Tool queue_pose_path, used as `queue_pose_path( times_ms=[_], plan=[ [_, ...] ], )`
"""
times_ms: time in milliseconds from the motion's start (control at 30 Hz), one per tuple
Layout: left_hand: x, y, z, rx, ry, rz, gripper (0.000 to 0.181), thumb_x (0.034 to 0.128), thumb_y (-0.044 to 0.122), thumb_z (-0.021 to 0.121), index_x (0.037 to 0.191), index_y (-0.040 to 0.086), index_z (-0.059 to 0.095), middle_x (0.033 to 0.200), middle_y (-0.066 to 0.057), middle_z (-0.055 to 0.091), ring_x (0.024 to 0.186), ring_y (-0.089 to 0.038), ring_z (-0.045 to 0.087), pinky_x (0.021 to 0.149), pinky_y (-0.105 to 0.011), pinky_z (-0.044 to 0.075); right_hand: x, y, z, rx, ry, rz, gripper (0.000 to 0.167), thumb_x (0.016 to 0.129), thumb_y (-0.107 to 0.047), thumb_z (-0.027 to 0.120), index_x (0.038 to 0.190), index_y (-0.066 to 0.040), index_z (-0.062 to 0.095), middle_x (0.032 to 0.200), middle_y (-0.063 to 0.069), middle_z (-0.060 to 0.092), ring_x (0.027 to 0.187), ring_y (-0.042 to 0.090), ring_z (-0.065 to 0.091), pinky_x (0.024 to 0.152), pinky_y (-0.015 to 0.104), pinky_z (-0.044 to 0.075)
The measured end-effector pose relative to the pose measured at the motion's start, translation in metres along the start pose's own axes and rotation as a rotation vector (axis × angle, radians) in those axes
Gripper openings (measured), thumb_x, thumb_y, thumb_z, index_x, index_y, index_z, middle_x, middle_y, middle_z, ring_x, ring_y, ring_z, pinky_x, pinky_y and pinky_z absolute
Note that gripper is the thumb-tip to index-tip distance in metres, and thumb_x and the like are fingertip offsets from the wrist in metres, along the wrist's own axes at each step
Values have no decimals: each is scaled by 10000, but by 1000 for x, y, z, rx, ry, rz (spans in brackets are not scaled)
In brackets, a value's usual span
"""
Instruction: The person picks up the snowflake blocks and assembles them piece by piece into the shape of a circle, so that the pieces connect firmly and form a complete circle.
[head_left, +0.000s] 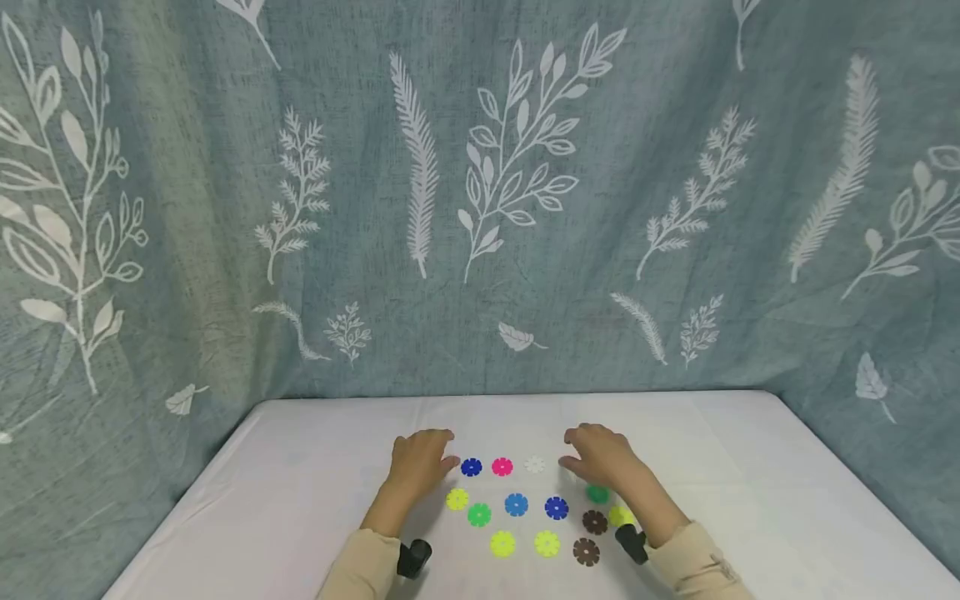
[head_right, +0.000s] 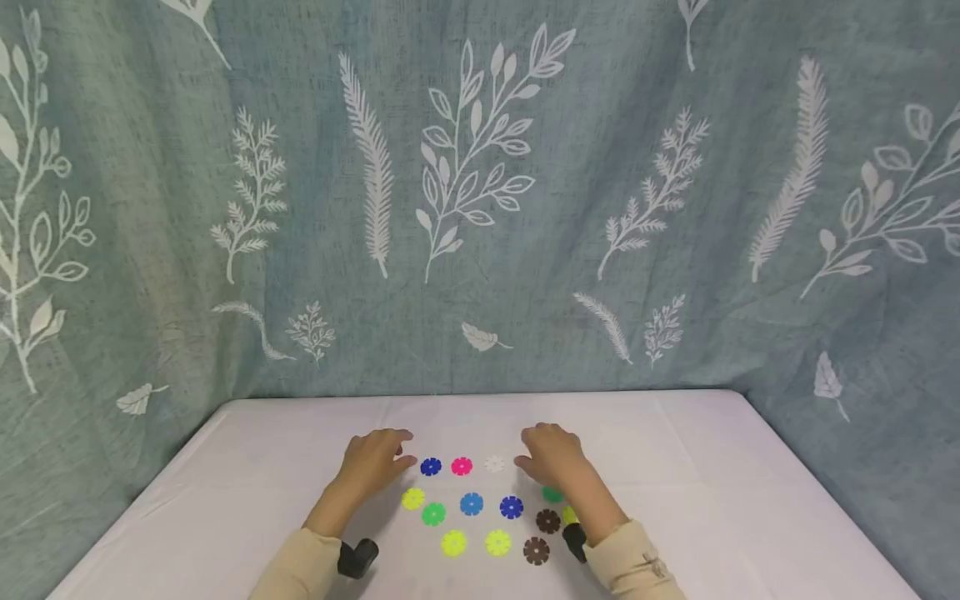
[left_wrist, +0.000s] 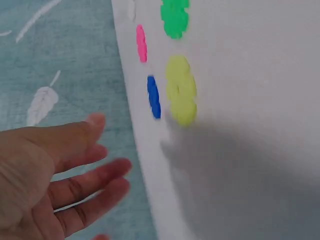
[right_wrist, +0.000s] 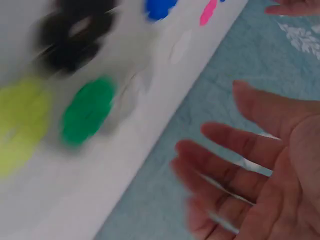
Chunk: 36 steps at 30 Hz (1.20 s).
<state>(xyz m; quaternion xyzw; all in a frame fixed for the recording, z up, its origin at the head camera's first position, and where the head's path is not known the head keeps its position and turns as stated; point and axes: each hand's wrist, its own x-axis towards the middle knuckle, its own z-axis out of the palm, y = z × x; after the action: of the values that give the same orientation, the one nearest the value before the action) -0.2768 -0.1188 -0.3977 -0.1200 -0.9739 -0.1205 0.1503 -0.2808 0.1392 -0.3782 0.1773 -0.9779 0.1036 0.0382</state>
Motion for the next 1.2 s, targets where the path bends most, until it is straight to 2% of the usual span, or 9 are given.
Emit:
queue_pose_path(
  times_ms=[100, 200, 300, 567, 767, 900, 1000, 1067, 1200],
  plan=[
    [11, 2, 7, -85, -26, -40, 214, 744, 226, 742, 872, 62, 691, 738, -29, 667, 661, -181, 583, 669, -426, 381, 20, -13, 7, 31, -23, -25, 191, 801, -219, 696, 895, -58, 651, 876, 67, 653, 772, 202, 586, 688, 398, 486],
    [18, 4, 14, -133, -63, -72, 187, 722, 222, 761, 762, 66, 666, 708, -26, 649, 653, -176, 545, 661, -395, 381, 35, -26, 19, 65, -58, -32, 165, 791, -209, 705, 842, -70, 632, 840, 53, 639, 736, 188, 564, 659, 379, 470],
    [22, 6, 20, -136, -86, -93, 212, 694, 229, 783, 684, 79, 635, 674, -27, 626, 667, -189, 519, 646, -373, 373, 44, -36, 31, 90, -79, -38, 177, 776, -194, 716, 837, -60, 618, 831, 57, 623, 758, 204, 571, 666, 380, 470],
    [25, 8, 29, -138, -128, -155, 286, 637, 250, 822, 660, 94, 583, 657, -10, 583, 716, -208, 497, 702, -410, 336, 54, -50, 50, 97, -101, 19, 274, 761, -278, 732, 822, -80, 553, 769, 48, 516, 715, 202, 515, 666, 382, 452],
    [25, 8, 29, -169, -123, -126, 313, 622, 204, 829, 687, 99, 542, 639, -5, 557, 696, -206, 498, 675, -386, 315, 62, -57, 50, 123, -118, 58, 251, 726, -207, 763, 797, -58, 574, 742, 54, 546, 697, 193, 516, 660, 373, 454],
    [24, 8, 26, -172, -85, -71, 298, 635, 185, 820, 701, 108, 540, 614, 10, 551, 630, -167, 498, 633, -344, 295, 62, -59, 46, 166, -73, 15, 181, 720, -105, 744, 783, -59, 580, 713, 40, 574, 645, 172, 511, 606, 331, 443],
    [22, 8, 21, -204, -24, -52, 195, 676, 154, 788, 708, 96, 605, 613, 11, 586, 605, -144, 514, 624, -323, 299, 58, -56, 40, 249, -16, -35, 114, 728, -24, 688, 764, -61, 587, 686, 33, 562, 594, 155, 476, 533, 289, 395],
    [21, 7, 16, -246, 31, -40, 114, 709, 135, 760, 723, 86, 658, 630, 0, 626, 613, -143, 539, 622, -315, 310, 55, -51, 35, 354, 21, -53, 77, 736, 23, 636, 775, -39, 611, 655, 36, 578, 554, 142, 489, 497, 257, 382],
    [14, 7, 0, -405, 108, -32, 46, 754, 111, 720, 756, 69, 701, 685, -19, 676, 627, -124, 568, 617, -290, 384, 47, -42, 25, 690, 28, 28, 127, 810, -2, 593, 913, 42, 652, 647, 53, 642, 521, 112, 581, 477, 217, 392]
  ],
)
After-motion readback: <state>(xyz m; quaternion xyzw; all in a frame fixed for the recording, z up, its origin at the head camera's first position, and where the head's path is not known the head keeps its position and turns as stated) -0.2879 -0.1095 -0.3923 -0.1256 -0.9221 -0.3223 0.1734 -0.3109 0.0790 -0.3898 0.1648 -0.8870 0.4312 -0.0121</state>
